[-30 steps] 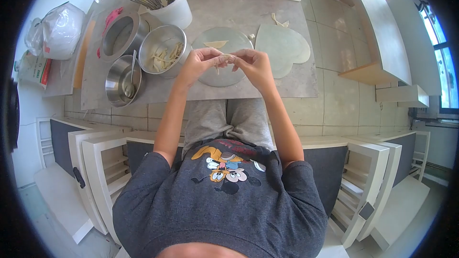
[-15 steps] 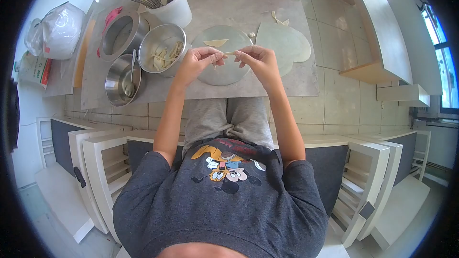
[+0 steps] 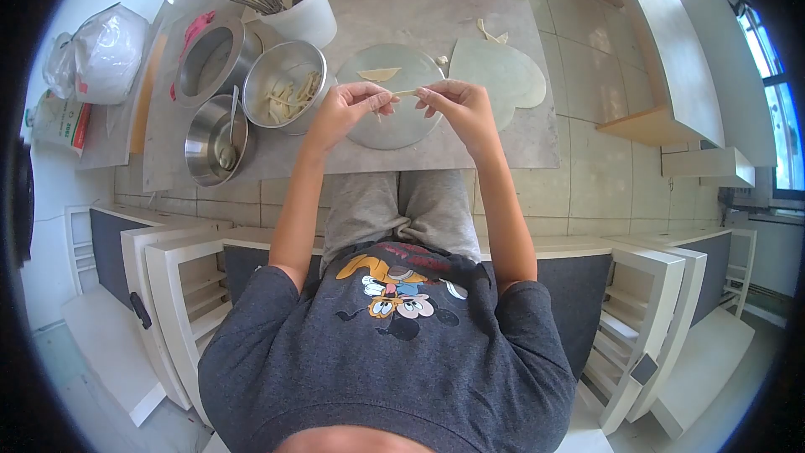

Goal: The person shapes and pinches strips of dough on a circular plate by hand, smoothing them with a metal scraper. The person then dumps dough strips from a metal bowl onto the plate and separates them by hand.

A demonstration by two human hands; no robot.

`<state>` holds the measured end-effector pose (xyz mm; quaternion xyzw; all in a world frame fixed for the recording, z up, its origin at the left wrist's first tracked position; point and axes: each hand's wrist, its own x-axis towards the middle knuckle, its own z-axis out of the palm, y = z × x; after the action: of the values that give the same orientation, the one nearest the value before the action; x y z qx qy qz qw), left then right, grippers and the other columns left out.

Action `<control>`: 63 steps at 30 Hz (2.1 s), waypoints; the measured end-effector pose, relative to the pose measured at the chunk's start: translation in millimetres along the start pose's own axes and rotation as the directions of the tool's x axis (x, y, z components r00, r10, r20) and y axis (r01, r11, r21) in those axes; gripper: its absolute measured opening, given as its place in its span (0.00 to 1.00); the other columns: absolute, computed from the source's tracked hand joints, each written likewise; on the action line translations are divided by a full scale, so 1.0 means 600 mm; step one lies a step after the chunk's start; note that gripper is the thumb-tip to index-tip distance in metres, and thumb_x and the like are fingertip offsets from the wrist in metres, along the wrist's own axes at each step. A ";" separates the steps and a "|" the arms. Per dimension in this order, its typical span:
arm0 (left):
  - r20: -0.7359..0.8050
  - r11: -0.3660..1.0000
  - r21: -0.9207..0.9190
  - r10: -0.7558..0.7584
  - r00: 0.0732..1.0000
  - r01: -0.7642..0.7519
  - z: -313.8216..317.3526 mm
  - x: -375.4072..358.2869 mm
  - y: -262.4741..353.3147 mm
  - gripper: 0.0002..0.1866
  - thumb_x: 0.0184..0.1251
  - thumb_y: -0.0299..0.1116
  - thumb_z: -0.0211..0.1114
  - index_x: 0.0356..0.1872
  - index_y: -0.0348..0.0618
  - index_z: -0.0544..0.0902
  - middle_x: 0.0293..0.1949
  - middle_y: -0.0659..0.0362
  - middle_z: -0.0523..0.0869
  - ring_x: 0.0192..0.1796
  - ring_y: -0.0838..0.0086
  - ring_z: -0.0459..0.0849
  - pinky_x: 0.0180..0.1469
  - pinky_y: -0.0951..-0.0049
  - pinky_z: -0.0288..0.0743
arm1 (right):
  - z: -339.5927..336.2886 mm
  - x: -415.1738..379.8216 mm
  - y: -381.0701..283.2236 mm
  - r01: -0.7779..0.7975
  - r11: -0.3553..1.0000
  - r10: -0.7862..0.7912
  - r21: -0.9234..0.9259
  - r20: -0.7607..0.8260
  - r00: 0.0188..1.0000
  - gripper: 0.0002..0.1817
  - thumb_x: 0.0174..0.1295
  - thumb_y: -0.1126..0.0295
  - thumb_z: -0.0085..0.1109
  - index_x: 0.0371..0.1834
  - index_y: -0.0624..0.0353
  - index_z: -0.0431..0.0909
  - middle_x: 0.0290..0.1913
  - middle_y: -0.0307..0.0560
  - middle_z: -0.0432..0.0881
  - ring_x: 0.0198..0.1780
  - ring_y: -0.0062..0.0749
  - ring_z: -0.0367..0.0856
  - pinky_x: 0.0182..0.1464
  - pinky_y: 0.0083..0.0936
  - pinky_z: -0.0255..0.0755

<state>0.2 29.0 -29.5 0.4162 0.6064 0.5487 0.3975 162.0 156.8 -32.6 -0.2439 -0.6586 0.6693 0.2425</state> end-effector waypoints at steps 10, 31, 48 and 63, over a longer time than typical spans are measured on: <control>0.007 1.000 -0.024 0.010 1.000 -0.009 -0.002 0.000 -0.004 0.09 0.62 0.32 0.61 0.35 0.36 0.85 0.28 0.60 0.84 0.33 0.80 0.80 0.38 0.80 0.72 | -0.005 -0.002 -0.003 0.002 1.000 -0.002 0.006 -0.004 1.000 0.11 0.58 0.68 0.59 0.34 0.67 0.82 0.26 0.43 0.82 0.27 0.20 0.76 0.32 0.15 0.69; 0.026 1.000 -0.004 -0.003 1.000 0.003 -0.001 0.002 -0.003 0.10 0.62 0.32 0.61 0.35 0.36 0.84 0.28 0.58 0.84 0.34 0.79 0.82 0.40 0.80 0.74 | -0.015 -0.001 -0.006 -0.015 1.000 0.016 -0.010 0.009 1.000 0.12 0.61 0.69 0.56 0.39 0.70 0.80 0.29 0.45 0.82 0.30 0.23 0.76 0.38 0.18 0.71; -0.063 0.926 -0.378 -0.021 0.998 -0.004 0.019 0.012 -0.006 0.17 0.65 0.31 0.58 0.52 0.33 0.74 0.46 0.49 0.82 0.48 0.70 0.82 0.49 0.75 0.77 | 0.066 0.008 0.031 -0.068 0.996 0.064 0.059 0.058 0.996 0.15 0.56 0.65 0.62 0.38 0.67 0.80 0.28 0.41 0.82 0.32 0.18 0.76 0.37 0.16 0.69; -0.116 0.926 -0.376 -0.007 0.993 -0.037 0.021 0.011 -0.009 0.16 0.63 0.33 0.59 0.48 0.34 0.77 0.44 0.49 0.83 0.50 0.73 0.80 0.54 0.75 0.71 | 0.071 0.007 0.023 -0.016 0.996 0.014 0.091 0.023 1.000 0.10 0.57 0.68 0.61 0.34 0.65 0.81 0.28 0.38 0.79 0.32 0.16 0.73 0.37 0.15 0.67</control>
<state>9.4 39.3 -36.2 0.3042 0.5084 0.6811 0.4301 131.3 126.8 -46.1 -0.2300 -0.6281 0.7031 0.2413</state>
